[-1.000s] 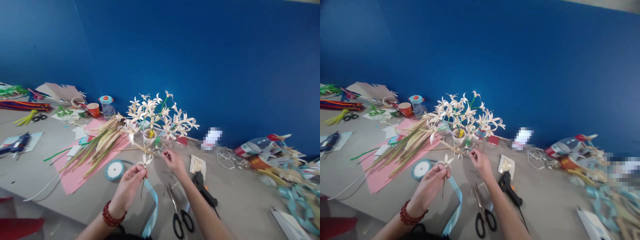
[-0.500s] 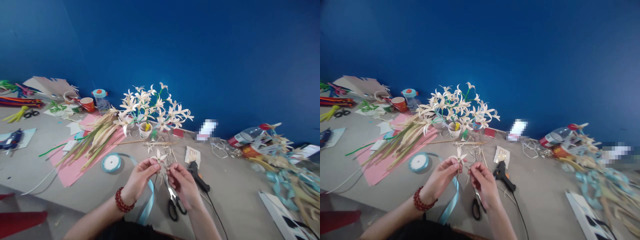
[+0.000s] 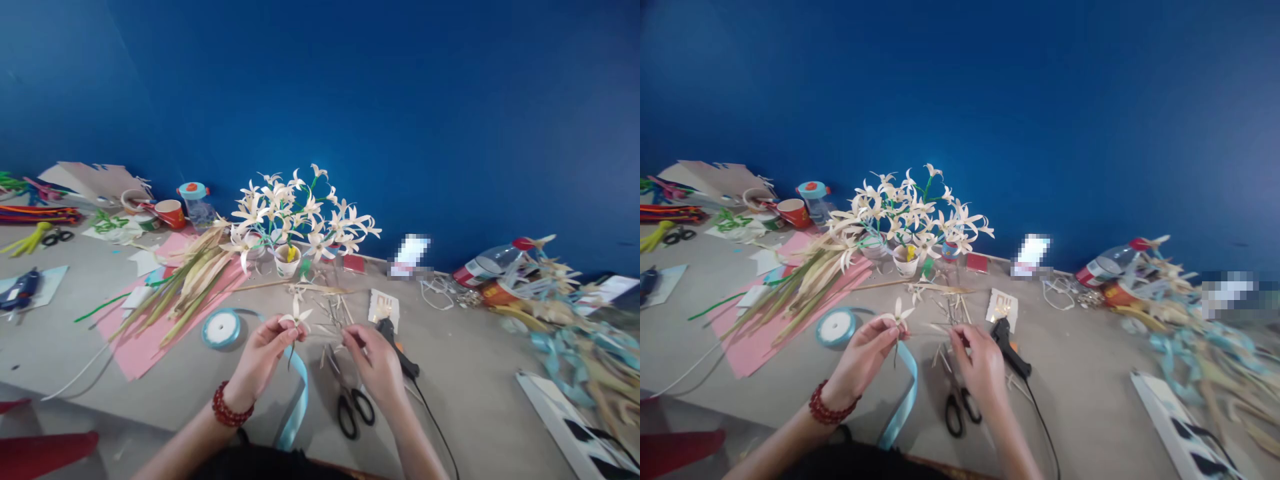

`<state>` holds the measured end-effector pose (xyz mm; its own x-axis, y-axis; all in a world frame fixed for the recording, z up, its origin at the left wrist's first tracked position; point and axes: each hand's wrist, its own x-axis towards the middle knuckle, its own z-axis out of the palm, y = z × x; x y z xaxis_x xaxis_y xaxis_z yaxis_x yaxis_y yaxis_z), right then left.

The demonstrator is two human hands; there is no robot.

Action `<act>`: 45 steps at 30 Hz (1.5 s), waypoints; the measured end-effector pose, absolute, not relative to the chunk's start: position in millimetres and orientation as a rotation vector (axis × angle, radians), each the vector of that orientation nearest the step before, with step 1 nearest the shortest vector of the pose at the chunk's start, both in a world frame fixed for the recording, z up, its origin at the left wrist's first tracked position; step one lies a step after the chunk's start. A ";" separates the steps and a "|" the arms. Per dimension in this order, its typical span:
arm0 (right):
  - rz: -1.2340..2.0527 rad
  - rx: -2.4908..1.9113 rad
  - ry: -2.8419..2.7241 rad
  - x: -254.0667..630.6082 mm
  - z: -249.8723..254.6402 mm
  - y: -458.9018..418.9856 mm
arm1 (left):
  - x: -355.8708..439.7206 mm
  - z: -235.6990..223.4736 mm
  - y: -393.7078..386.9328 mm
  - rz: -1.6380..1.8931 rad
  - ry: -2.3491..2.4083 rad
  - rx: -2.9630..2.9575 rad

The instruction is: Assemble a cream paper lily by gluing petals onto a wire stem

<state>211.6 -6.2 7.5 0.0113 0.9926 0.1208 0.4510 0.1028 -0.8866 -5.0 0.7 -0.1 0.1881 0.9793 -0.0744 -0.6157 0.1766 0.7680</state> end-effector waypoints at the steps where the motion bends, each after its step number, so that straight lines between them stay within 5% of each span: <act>1: 0.844 -1.441 -1.575 210.1 9.3 -5.6 | -5.8 0.0 0.6 1.251 0.670 0.718; 9: 1.760 -1.023 -0.952 175.9 18.6 -3.6 | -6.7 15.5 -1.7 1.190 0.746 0.975; 14: 1.942 -0.961 -0.907 177.9 20.8 -1.4 | -8.8 14.2 -0.9 1.192 0.765 1.018; 35: 1.620 -0.967 -0.862 174.9 19.8 -7.8 | 7.6 11.2 -0.9 1.169 0.698 0.653; 45: 1.029 -0.965 -1.167 167.9 18.5 -9.5 | 14.3 14.3 -2.7 1.175 0.736 0.664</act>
<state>167.9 -9.5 18.5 0.0921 0.9656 0.2433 -0.1209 0.2534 -0.9598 14.3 -2.7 14.3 0.2141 0.9637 -0.1596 -0.5638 0.2553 0.7855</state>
